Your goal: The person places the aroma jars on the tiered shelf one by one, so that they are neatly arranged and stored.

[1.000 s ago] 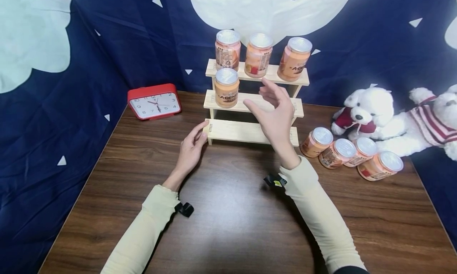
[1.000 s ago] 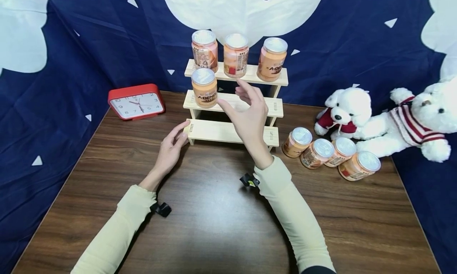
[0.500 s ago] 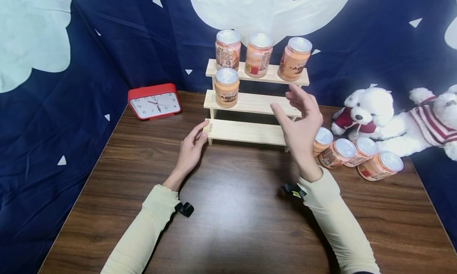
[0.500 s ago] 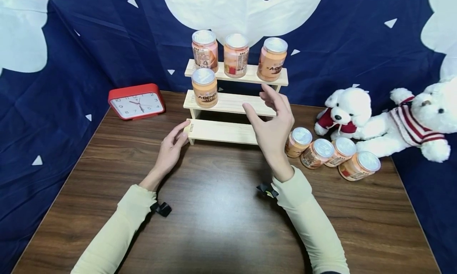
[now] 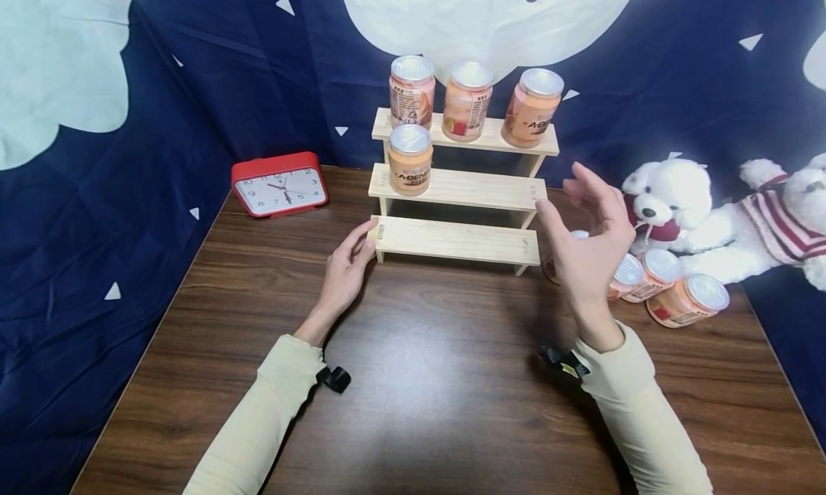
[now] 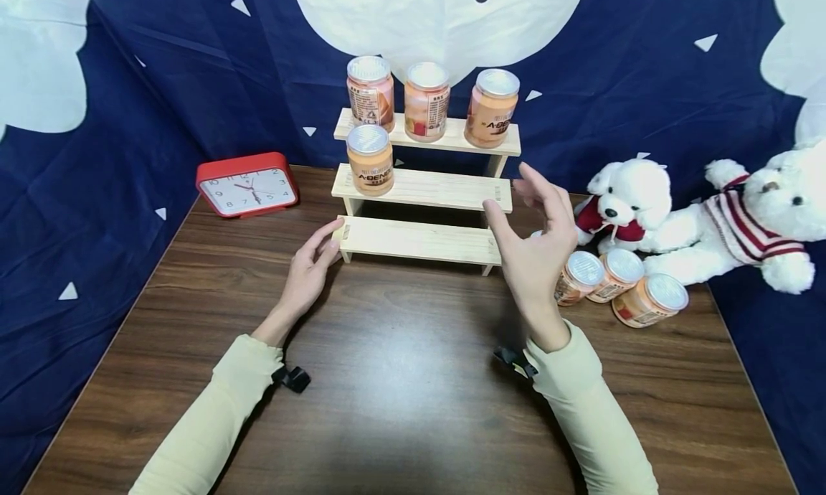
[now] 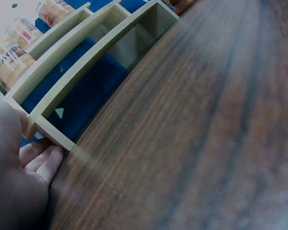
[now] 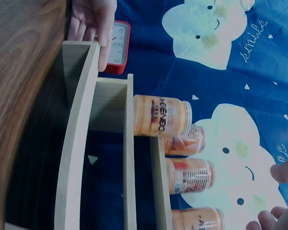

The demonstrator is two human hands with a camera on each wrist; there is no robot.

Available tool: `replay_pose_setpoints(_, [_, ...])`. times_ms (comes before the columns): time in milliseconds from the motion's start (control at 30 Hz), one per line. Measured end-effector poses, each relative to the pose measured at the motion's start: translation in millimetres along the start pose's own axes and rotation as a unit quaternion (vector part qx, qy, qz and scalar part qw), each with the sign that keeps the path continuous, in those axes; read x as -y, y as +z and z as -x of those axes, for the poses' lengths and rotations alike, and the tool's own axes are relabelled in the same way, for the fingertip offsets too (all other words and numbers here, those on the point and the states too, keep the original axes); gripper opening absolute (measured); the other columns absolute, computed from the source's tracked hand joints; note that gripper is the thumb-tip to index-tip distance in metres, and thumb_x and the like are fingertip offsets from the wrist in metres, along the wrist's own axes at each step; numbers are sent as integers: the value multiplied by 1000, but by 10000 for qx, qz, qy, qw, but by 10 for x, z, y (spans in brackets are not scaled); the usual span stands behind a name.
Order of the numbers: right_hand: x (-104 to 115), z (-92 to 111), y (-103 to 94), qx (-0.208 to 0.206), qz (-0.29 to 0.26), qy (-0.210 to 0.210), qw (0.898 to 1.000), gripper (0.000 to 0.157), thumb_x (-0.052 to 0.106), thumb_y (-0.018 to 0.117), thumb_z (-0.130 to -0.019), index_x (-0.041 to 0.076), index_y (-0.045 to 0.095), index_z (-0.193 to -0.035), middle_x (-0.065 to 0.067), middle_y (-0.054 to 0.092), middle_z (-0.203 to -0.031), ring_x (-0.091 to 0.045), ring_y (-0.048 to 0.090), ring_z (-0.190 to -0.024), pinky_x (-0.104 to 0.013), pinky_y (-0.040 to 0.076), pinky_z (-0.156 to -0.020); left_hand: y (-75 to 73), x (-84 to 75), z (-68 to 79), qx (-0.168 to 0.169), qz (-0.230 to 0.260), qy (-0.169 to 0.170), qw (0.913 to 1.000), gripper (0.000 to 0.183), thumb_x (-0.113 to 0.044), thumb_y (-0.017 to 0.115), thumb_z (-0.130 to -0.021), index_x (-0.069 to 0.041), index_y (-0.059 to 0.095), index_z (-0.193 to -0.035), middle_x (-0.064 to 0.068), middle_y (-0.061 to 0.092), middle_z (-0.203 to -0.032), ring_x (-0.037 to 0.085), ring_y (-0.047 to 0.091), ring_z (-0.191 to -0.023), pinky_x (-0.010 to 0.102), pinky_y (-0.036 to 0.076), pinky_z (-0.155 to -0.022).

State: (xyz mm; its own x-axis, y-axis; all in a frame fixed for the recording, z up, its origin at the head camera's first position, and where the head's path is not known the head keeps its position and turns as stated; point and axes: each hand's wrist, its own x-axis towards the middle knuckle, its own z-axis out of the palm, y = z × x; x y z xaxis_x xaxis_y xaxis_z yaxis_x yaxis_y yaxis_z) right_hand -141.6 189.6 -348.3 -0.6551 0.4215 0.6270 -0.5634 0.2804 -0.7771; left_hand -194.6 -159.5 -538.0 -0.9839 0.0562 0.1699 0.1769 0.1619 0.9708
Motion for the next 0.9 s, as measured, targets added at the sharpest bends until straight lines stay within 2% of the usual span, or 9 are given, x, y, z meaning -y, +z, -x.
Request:
replay_pose_setpoints(167, [-44, 13, -185, -65, -19, -31, 10000, 50, -2, 91, -81, -1, 80, -130, 2, 77, -107, -22, 70, -105, -29, 55, -98, 6, -7, 3, -4, -24, -1, 10000, 41, -34, 65, -114, -42, 65, -154, -8, 74, -145, 13, 69, -135, 26, 53, -113])
replay_pose_setpoints(267, [-74, 21, -305, -37, 95, -134, 9999, 51, 0, 91, -81, -4, 79, -130, 3, 78, -107, -19, 69, -106, -29, 53, -101, 20, -47, 17, -24, -43, 56, 10000, 41, -33, 64, -115, -39, 65, -155, -5, 73, -147, 13, 68, -135, 25, 53, -112])
replay_pose_setpoints(467, [-108, 63, -490, 55, 352, -283, 9990, 55, -1, 91, -78, -8, 76, -131, 6, 78, -107, -15, 64, -108, -24, 49, -97, 29, -89, 28, -80, 56, 82, 9999, 41, -29, 65, -115, -30, 66, -156, 2, 73, -147, 12, 68, -135, 26, 53, -113])
replay_pose_setpoints(700, [-30, 107, -653, 39, 534, -421, 9977, 53, 3, 90, -81, -12, 75, -129, 4, 79, -109, -12, 66, -107, -25, 48, -100, 31, -63, 15, -56, -67, 53, 9999, 42, -33, 65, -115, -32, 65, -157, 1, 73, -147, 14, 68, -135, 24, 53, -112])
replay_pose_setpoints(900, [-10, 166, -789, 4, 681, -390, 9969, 52, -5, 85, -78, -12, 75, -129, 7, 80, -109, -10, 62, -106, -23, 47, -96, 13, -25, 14, -11, -66, 85, 9999, 42, -32, 63, -115, -34, 64, -157, 1, 71, -150, 18, 67, -138, 27, 53, -114])
